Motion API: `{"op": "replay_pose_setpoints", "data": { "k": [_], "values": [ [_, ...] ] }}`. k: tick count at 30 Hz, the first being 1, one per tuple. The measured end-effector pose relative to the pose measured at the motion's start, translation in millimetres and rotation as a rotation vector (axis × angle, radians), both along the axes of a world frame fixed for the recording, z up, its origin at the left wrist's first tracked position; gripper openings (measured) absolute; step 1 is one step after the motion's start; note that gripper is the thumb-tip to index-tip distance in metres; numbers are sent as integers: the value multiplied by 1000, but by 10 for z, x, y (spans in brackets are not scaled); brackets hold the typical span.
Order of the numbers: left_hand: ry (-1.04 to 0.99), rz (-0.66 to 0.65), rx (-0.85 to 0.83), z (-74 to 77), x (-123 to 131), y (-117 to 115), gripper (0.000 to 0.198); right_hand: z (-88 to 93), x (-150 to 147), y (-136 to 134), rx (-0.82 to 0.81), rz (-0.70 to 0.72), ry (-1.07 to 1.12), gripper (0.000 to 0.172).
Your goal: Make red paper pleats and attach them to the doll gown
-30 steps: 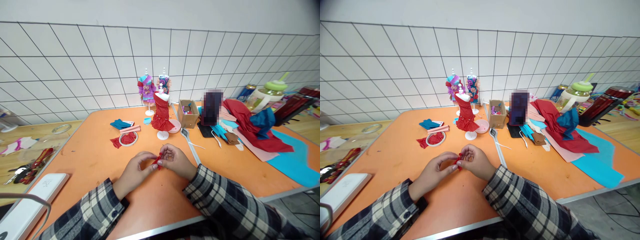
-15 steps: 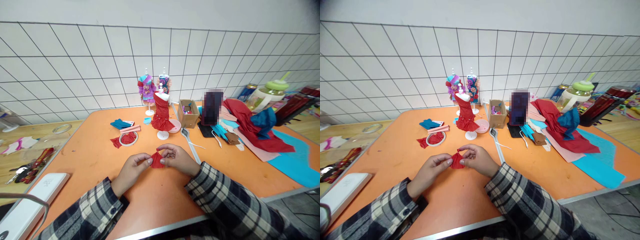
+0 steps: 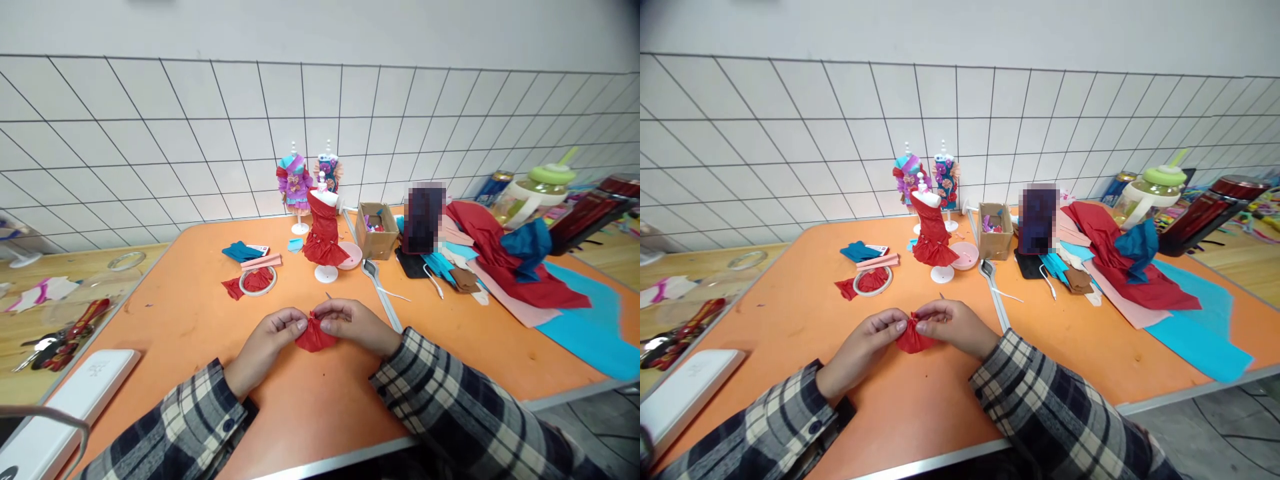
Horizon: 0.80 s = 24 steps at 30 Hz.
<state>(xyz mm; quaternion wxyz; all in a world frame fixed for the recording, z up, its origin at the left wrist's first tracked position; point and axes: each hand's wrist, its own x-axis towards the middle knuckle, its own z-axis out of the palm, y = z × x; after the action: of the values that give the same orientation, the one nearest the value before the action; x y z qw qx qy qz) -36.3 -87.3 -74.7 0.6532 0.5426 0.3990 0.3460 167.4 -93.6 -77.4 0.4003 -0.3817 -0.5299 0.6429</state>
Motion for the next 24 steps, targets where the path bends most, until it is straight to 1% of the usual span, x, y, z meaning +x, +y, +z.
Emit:
{"op": "replay_pose_setpoints", "data": {
  "k": [3,6,9,11,14,16,18,20,22,24],
  "values": [
    [17,-16,16,-17,5,-2,27,-32,-63,-4,-50,-47,26,45],
    [8,-47,-6,-44,-1,2,29,-49,-97,7,-93,-87,46,44],
    [2,-49,-22,-63,-5,12,30,-37,-105,6,-144,-86,61,43],
    [16,-49,0,-72,5,14,30,-39,-119,-13,-167,-74,82,43],
    [44,-61,52,-92,27,0,30,-58,-140,-32,-140,-92,96,42],
    [66,-32,105,-93,24,-6,31,-21,-99,10,-87,-101,73,40],
    [127,63,193,-48,1,22,36,108,34,127,1,-82,16,36],
    [235,192,321,75,-18,108,43,331,262,316,143,-71,-83,31],
    [351,285,462,272,9,259,48,586,535,541,278,-74,-198,28],
    [429,333,576,497,113,455,61,780,769,761,362,-74,-291,27]
  ]
}}
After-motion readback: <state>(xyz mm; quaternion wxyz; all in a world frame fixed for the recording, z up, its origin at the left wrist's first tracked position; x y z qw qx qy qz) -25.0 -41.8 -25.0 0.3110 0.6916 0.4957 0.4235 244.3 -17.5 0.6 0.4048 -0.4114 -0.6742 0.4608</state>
